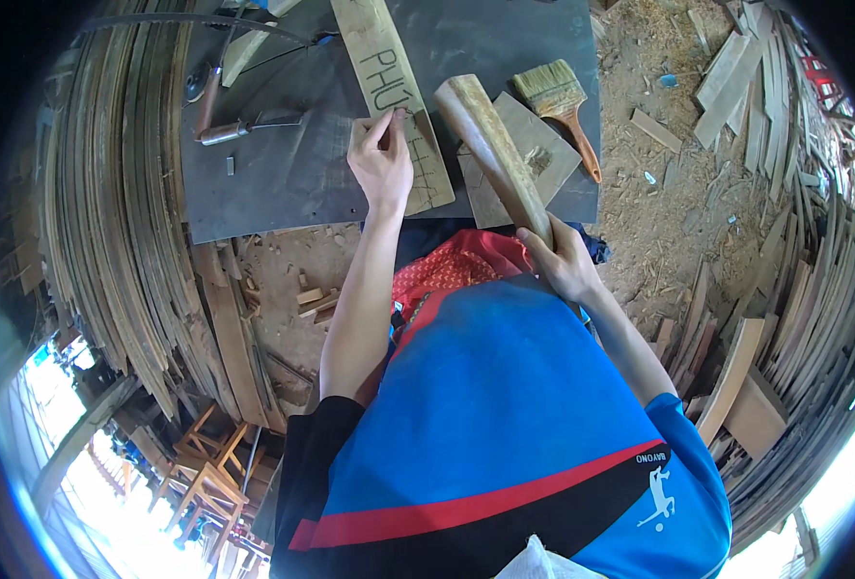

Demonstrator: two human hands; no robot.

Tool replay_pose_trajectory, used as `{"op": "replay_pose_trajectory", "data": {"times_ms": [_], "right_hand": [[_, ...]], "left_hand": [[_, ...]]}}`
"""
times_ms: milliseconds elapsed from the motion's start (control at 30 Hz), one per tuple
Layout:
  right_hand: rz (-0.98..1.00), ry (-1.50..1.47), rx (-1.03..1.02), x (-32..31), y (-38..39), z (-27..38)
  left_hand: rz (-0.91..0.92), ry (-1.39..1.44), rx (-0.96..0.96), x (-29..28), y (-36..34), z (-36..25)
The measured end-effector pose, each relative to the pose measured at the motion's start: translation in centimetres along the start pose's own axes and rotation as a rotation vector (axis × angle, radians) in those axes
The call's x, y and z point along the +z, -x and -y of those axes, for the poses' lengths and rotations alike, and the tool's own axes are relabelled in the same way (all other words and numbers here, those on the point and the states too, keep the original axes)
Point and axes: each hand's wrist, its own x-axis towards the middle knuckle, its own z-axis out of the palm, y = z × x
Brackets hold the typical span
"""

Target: The person carves letters into a wooden plank using a chisel and a wooden mallet. They repeatedly strike the chisel to deepen the grooves of the letters. Later, they switch to using a knife to carve details into a smaller block of wood.

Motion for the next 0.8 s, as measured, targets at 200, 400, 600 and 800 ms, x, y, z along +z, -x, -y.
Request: {"op": "replay_pose_trajectory", "data": {"times_ms": [200, 400, 600, 800], "right_hand": [[0.002, -0.004, 0.016, -0.2, 0.2, 0.6], [0.009, -0.014, 0.008, -0.4, 0.1, 0.6], [-0.001, 0.011, -0.016, -0.3, 0.1, 0.6], [-0.098, 0.276, -0.142, -0.6, 0.7, 3.2]], "left_hand": [[0.015, -0.046, 0.052, 0.0, -0.2, -0.4], [0.008, -0.067, 0.084, 0.1, -0.2, -0.5], [0.002, -0.230, 0.210, 0.0, -0.1, -0.2], [0.004, -0.431, 0.389, -0.8, -0.2, -0.3]]}}
